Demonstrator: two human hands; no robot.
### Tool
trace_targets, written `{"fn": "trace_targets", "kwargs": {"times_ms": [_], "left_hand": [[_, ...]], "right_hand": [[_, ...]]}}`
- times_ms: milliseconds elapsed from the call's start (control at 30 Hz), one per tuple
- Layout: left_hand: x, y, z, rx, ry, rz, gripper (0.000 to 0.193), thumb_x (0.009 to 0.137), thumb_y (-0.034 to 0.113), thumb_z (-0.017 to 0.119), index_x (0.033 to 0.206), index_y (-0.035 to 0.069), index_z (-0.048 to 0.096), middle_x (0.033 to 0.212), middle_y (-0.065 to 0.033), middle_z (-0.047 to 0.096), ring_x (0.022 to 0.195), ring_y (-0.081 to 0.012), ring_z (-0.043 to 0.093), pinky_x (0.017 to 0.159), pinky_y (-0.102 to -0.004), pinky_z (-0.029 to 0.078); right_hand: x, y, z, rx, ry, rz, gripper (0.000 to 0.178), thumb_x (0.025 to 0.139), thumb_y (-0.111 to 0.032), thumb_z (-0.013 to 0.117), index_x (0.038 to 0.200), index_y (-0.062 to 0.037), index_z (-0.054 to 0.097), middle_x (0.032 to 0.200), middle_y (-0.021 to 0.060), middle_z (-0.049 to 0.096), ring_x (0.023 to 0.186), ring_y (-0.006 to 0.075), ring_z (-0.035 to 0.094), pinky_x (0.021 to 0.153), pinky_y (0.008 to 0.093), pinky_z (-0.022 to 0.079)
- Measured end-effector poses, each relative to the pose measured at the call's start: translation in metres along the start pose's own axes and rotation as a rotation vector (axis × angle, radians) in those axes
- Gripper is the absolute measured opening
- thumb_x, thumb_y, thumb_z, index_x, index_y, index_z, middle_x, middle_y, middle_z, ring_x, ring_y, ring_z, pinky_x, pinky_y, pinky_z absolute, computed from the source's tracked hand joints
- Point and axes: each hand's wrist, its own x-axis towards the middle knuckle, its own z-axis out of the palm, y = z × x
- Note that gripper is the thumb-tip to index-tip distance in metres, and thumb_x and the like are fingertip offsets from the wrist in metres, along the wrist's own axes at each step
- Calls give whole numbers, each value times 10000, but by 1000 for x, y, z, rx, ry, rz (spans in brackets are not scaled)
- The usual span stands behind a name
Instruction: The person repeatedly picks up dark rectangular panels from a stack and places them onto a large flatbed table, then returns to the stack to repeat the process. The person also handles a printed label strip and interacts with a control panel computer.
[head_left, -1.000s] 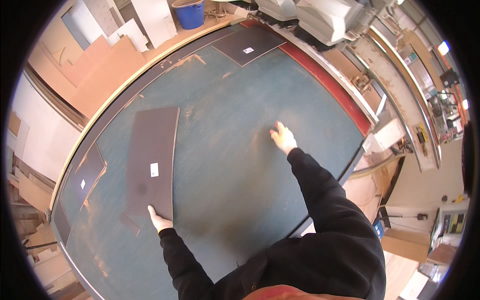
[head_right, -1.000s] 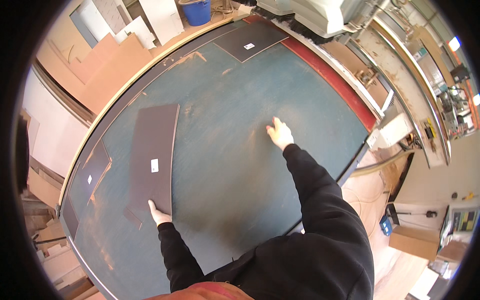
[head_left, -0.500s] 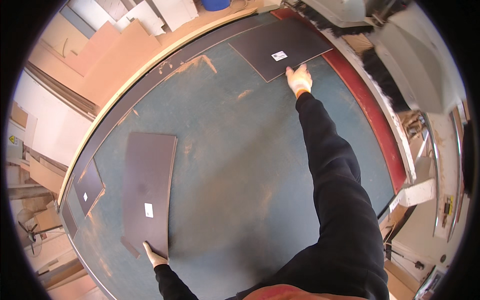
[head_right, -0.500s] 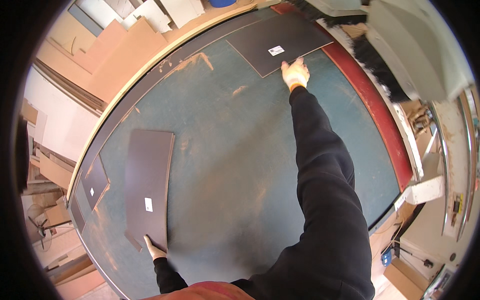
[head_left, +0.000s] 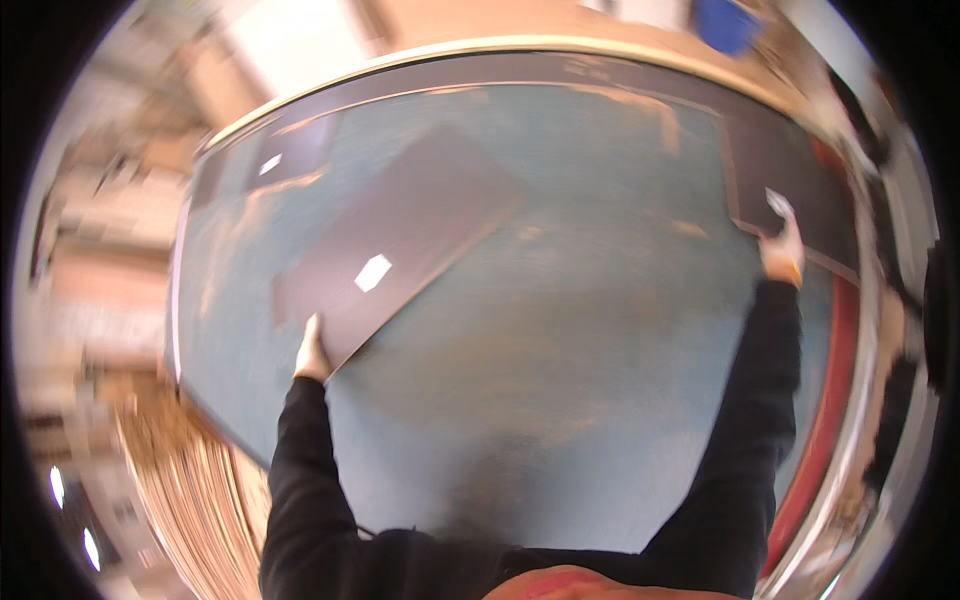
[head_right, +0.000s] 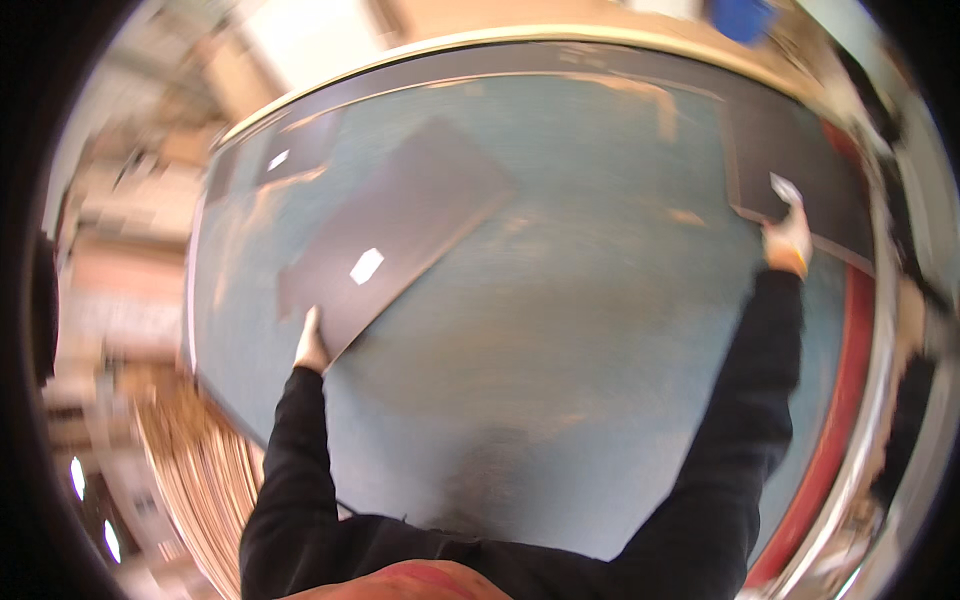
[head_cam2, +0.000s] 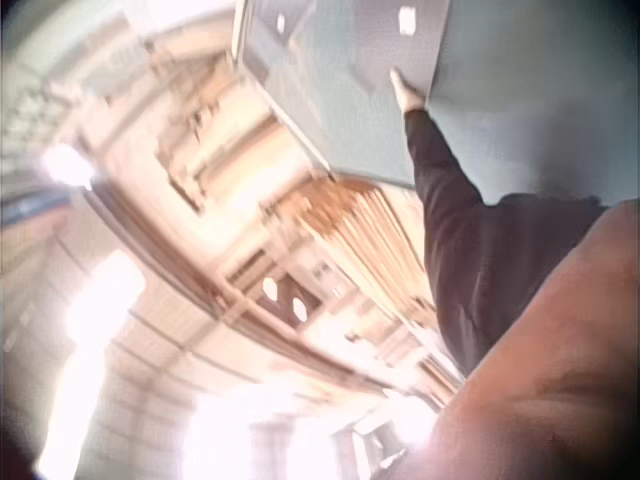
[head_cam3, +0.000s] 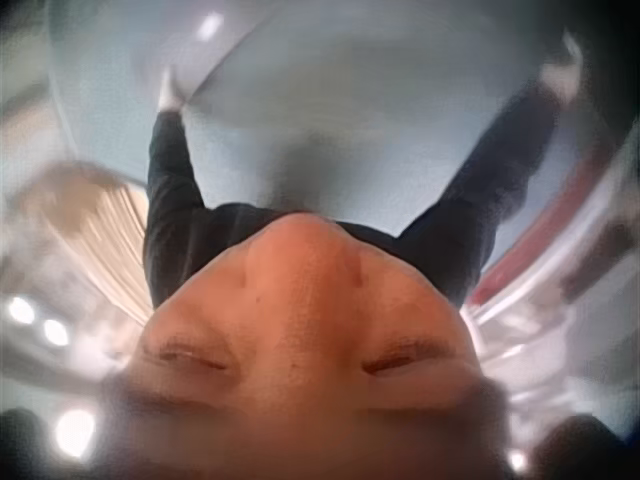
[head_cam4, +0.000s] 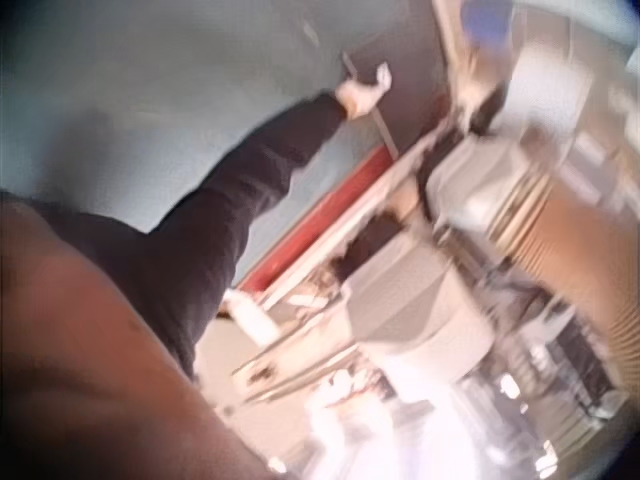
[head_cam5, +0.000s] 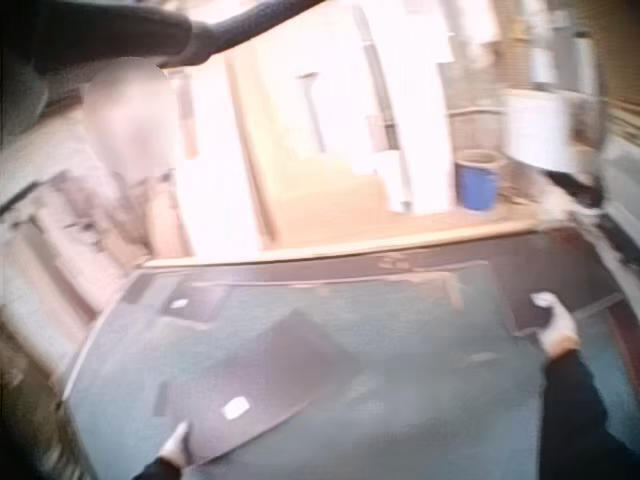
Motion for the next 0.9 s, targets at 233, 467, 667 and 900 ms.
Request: {"fn": "trace_targets", "kwargs": {"times_ms": [233, 467, 667, 900], "left_hand": [[14, -3, -23, -160, 144, -99, 757, 929, 502, 715, 1457, 2, 505, 1425, -132, 589, 1260, -243, 582, 1078, -390, 457], [16, -10, -31, -246, 126, -63, 724, 886, 462, 778, 1370, -41, 586, 1340, -168, 647, 1181, -257, 633, 1034, -379, 485], [-3, -34, -33, -359, 48, -40, 775, 862, 478, 795, 1340, -94, 584, 1299, -190, 668, 1148, -276, 650, 1022, -377, 492], [-154, -90, -11, -843, -483, -111, 576, 917, 130, 701, 1433, -14, 489, 1403, -165, 594, 1281, -332, 584, 1096, -521, 469]], "right_hand": [[-65, -14, 30, 356, -51, 448, 380, 954, -2, 618, 1330, 36, 580, 1115, 68, 652, 975, 136, 591, 883, 296, 522], [-352, -237, -65, 1819, -238, 1117, 357, 1033, -285, 530, 1271, -26, 595, 1280, 107, 646, 1218, 260, 578, 1091, 431, 429], [-488, -372, -142, 1303, -315, 1279, 351, 1024, -269, 574, 1250, -2, 599, 1213, 93, 654, 1122, 236, 624, 972, 420, 519], [-572, -379, -220, 1204, -482, 1117, 343, 1018, -237, 531, 1220, 36, 578, 1187, 126, 642, 1032, 276, 649, 890, 450, 538]]}}
